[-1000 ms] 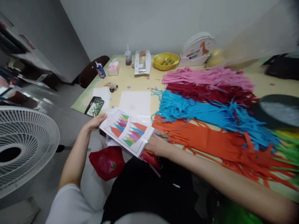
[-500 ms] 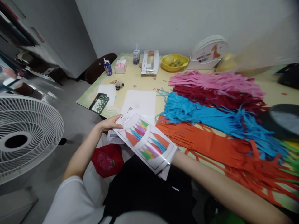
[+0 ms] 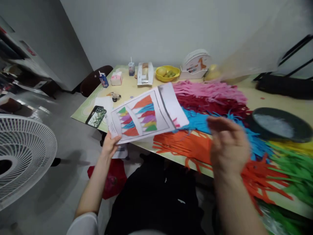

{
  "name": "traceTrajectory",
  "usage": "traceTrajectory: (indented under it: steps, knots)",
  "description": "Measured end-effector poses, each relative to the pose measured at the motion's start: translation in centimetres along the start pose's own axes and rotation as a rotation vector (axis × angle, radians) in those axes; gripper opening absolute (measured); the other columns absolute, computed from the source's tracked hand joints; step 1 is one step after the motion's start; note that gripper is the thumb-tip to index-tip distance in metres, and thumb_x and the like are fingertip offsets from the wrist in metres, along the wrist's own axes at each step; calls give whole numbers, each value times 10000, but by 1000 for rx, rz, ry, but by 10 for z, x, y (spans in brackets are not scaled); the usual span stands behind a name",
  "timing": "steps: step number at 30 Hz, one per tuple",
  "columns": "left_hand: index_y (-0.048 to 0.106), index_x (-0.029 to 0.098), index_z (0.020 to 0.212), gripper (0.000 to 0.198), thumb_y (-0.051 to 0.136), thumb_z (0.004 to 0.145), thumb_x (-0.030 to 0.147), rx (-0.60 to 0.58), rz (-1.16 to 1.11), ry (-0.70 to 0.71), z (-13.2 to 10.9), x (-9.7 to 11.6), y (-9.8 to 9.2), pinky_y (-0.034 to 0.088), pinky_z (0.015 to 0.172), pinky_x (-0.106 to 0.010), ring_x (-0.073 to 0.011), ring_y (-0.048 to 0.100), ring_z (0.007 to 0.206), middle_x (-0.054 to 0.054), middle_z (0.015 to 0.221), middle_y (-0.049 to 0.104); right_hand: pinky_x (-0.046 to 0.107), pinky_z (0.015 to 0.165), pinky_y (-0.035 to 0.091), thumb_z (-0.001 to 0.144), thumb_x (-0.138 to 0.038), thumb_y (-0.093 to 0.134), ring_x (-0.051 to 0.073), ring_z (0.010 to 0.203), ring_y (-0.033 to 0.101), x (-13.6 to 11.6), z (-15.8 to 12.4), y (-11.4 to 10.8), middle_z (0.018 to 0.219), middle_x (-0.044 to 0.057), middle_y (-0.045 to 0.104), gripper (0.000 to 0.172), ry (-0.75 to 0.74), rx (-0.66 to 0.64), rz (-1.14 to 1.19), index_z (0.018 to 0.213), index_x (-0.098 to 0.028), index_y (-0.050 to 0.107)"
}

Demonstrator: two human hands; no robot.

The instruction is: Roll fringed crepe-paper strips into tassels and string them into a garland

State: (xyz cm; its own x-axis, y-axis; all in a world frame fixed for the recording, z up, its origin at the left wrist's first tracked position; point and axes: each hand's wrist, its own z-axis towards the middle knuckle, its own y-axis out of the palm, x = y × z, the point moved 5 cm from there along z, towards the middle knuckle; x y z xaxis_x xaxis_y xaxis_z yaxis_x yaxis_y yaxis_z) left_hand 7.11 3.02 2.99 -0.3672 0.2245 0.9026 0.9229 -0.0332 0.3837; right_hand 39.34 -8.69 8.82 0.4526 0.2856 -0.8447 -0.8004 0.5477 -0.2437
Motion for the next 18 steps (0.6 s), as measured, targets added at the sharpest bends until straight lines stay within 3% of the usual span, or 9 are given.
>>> traceTrajectory:
  steps: [1,3,5,7,9,12,14,18]
  knots:
    - [573,207,1211,797,887,478,226,33,-61,-2,-6,-13,12,537,934,-385,-248,686,1005,-80,1136,719,493,913,533,976,-491,352,266,1146,637,4,-6,10,1244,156,645,493,22,16,40,1392,-239,432]
    - [621,189,1123,696,881,477,199,46,-147,-45,-23,-44,43,524,961,-376,-241,690,1003,-66,1076,738,434,891,557,889,-558,508,260,1085,668,14,-22,48,1184,156,679,602,192,-74,257,1376,-215,421]
    - [647,182,1093,619,862,513,194,-4,-212,-103,-42,-70,77,505,997,-379,-248,677,1053,-65,1087,736,432,945,537,814,-538,630,260,1105,656,20,-35,78,1221,160,663,639,351,-7,422,1320,-188,456]
    - [654,197,1116,576,833,569,193,-45,-257,-140,-60,-89,102,474,1044,-383,-249,646,1134,-60,1146,720,438,947,536,748,-473,728,260,1063,670,24,-43,93,1190,146,680,590,465,107,532,1214,-173,526]
    - [654,220,1138,572,815,591,174,-32,-284,-171,-74,-102,114,449,1074,-376,-242,620,1183,-50,1174,711,430,884,564,705,-419,782,251,940,704,26,-45,91,1064,116,725,490,540,173,582,1076,-164,590]
    - [633,239,1171,628,827,577,171,-16,-297,-228,-82,-114,112,445,1073,-377,-248,600,1214,-53,1210,693,414,818,581,684,-406,804,241,836,714,32,-42,66,952,91,749,410,555,175,547,965,-158,637]
    - [612,234,1197,660,844,578,228,-82,-268,-268,-76,-115,103,453,1058,-397,-262,601,1211,-75,1236,678,416,830,576,686,-417,800,252,877,711,36,-37,43,990,95,751,420,502,139,460,985,-160,657]
    - [630,203,1156,708,901,509,298,-207,-41,-189,-52,-87,77,466,1024,-371,-255,652,1117,-95,1102,727,410,779,578,708,-436,775,267,857,707,40,-39,13,946,82,755,387,435,-109,189,967,-162,686]
